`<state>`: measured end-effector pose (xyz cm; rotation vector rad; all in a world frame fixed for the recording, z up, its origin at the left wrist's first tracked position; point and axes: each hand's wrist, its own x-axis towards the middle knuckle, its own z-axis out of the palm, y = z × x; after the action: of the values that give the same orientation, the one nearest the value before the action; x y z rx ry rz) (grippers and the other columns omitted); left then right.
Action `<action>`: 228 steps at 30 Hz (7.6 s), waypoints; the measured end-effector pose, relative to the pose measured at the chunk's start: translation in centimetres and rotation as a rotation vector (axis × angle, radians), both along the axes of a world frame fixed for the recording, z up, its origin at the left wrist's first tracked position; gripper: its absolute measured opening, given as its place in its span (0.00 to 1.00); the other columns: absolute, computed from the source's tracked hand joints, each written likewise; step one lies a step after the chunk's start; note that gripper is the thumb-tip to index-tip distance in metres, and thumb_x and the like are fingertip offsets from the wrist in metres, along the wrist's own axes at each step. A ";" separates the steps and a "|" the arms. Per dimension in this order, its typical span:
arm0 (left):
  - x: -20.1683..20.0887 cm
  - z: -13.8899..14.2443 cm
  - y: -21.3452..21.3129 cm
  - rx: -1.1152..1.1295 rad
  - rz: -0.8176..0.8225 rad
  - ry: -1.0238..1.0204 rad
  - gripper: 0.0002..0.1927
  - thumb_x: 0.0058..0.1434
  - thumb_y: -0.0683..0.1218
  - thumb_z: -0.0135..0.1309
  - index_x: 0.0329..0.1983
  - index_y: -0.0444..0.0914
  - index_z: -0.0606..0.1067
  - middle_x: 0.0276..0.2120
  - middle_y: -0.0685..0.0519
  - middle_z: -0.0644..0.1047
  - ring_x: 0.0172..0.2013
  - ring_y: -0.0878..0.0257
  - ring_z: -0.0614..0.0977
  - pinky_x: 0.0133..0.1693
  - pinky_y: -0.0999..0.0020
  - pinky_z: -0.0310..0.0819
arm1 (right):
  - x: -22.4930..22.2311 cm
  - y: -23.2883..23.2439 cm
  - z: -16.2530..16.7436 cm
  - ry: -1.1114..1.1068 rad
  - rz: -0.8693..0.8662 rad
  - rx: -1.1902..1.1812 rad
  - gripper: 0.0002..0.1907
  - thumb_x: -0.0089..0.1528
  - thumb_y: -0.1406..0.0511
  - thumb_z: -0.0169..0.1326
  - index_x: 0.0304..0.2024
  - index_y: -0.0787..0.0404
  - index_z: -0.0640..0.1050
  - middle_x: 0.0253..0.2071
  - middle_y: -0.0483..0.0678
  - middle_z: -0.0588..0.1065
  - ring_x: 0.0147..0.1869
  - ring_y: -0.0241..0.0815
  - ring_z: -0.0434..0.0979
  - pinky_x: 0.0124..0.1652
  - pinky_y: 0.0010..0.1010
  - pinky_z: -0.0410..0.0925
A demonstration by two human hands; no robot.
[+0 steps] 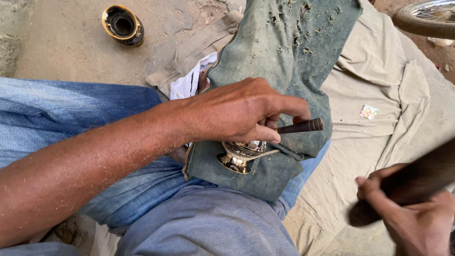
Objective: The person sits cross-legged and repeatedly strikes a small ornate metal cup with a wooden mallet while holding a chisel against it. The cup is secured on the lap with a cloth and rope. The person occasionally repositions the chisel and adjusts the cup's orientation.
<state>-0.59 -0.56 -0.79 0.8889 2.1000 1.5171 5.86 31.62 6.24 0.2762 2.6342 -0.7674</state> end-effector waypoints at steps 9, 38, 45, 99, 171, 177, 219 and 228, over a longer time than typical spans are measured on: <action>0.1 -0.4 0.2 -0.006 0.032 0.026 0.26 0.55 0.45 0.67 0.57 0.45 0.73 0.21 0.56 0.79 0.24 0.61 0.83 0.27 0.59 0.73 | 0.2 2.4 -1.0 -0.001 0.069 0.155 0.12 0.54 0.71 0.67 0.37 0.64 0.77 0.29 0.50 0.77 0.33 0.43 0.82 0.38 0.33 0.78; 0.1 -1.2 0.2 0.071 0.037 0.041 0.23 0.58 0.44 0.66 0.57 0.46 0.74 0.24 0.58 0.79 0.25 0.67 0.83 0.29 0.67 0.78 | 0.2 1.1 -0.2 -0.204 0.244 0.560 0.18 0.51 0.66 0.79 0.35 0.65 0.82 0.23 0.53 0.76 0.24 0.49 0.81 0.30 0.40 0.76; 1.1 -0.8 -0.1 0.095 0.202 0.015 0.23 0.58 0.45 0.68 0.56 0.46 0.75 0.28 0.57 0.80 0.28 0.68 0.84 0.30 0.70 0.80 | 0.9 1.7 0.4 0.233 -0.161 -0.460 0.19 0.60 0.76 0.58 0.53 0.63 0.70 0.37 0.46 0.77 0.44 0.38 0.82 0.48 0.33 0.80; 2.1 -2.2 -0.2 0.105 0.371 -0.014 0.23 0.60 0.43 0.67 0.58 0.40 0.74 0.28 0.57 0.76 0.29 0.71 0.83 0.31 0.75 0.81 | -9.6 4.3 -2.9 0.030 0.420 0.427 0.13 0.62 0.76 0.63 0.47 0.64 0.77 0.31 0.51 0.74 0.30 0.41 0.77 0.32 0.29 0.73; 2.4 -7.8 4.7 0.805 0.704 -0.325 0.20 0.70 0.37 0.59 0.61 0.32 0.66 0.39 0.49 0.80 0.41 0.64 0.86 0.42 0.72 0.85 | 5.9 -6.1 -8.3 -0.079 -0.165 -0.935 0.25 0.53 0.80 0.59 0.53 0.73 0.71 0.60 0.59 0.78 0.44 0.41 0.83 0.43 0.31 0.77; 2.6 -7.9 4.7 0.690 0.735 -0.205 0.19 0.71 0.37 0.59 0.60 0.31 0.67 0.39 0.48 0.80 0.41 0.65 0.85 0.42 0.73 0.84 | 5.0 -6.6 -9.2 -0.054 -0.222 -1.034 0.24 0.55 0.80 0.58 0.54 0.71 0.69 0.58 0.62 0.77 0.45 0.42 0.82 0.41 0.31 0.76; 4.3 -5.3 6.0 0.741 0.880 -0.505 0.19 0.66 0.38 0.61 0.57 0.32 0.69 0.39 0.48 0.80 0.38 0.64 0.85 0.39 0.71 0.85 | 3.7 -6.3 -11.5 -0.259 -0.276 -1.138 0.32 0.57 0.77 0.60 0.64 0.74 0.67 0.43 0.71 0.77 0.42 0.46 0.84 0.39 0.32 0.76; 3.6 -5.9 5.2 0.757 0.898 -0.423 0.17 0.67 0.36 0.60 0.57 0.31 0.69 0.39 0.48 0.79 0.38 0.65 0.84 0.40 0.72 0.84 | 6.4 -0.6 -10.7 0.002 -0.234 -0.944 0.26 0.56 0.74 0.62 0.55 0.75 0.70 0.54 0.62 0.81 0.41 0.45 0.84 0.37 0.34 0.77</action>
<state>3.04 4.66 -6.65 -0.3026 1.6376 2.7333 12.30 31.06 -4.48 0.2980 1.9595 -1.9437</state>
